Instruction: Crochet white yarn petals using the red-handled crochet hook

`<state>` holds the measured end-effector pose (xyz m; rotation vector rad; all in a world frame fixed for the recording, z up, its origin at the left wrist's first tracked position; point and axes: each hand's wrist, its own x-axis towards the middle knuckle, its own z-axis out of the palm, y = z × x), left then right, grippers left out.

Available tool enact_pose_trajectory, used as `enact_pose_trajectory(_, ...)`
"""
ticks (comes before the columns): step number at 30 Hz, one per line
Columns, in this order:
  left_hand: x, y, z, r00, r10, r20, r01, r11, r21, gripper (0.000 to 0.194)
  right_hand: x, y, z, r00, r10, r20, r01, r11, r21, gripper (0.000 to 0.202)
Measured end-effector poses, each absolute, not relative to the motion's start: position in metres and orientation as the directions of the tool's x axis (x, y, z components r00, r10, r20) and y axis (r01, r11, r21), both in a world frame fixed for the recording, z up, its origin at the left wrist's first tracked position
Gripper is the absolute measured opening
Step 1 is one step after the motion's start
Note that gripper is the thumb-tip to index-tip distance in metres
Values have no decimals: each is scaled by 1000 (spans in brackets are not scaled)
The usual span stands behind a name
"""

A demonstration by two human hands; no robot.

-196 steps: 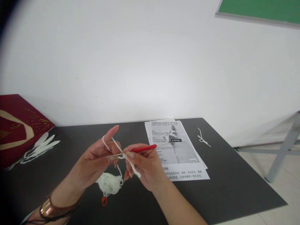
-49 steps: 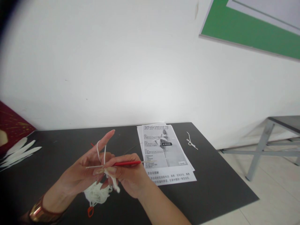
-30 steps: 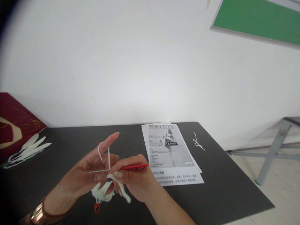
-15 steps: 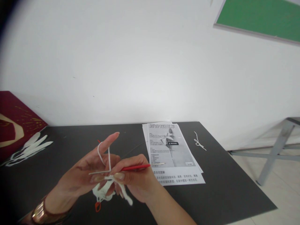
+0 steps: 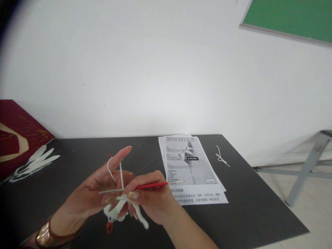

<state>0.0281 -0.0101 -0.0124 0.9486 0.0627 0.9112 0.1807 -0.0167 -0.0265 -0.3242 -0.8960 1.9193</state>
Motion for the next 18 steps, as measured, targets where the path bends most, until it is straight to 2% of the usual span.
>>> enact_pose_trajectory(7, 28, -12, -12, 636, 704, 314, -645, 263, 717, 74, 181, -18, -26, -511, 844, 164, -679, -279, -679, 18)
enact_pose_trajectory(18, 29, -12, -13, 627, 703, 337, -668, 261, 697, 74, 181, -18, -26, -506, 851, 140, -653, -271, -707, 22)
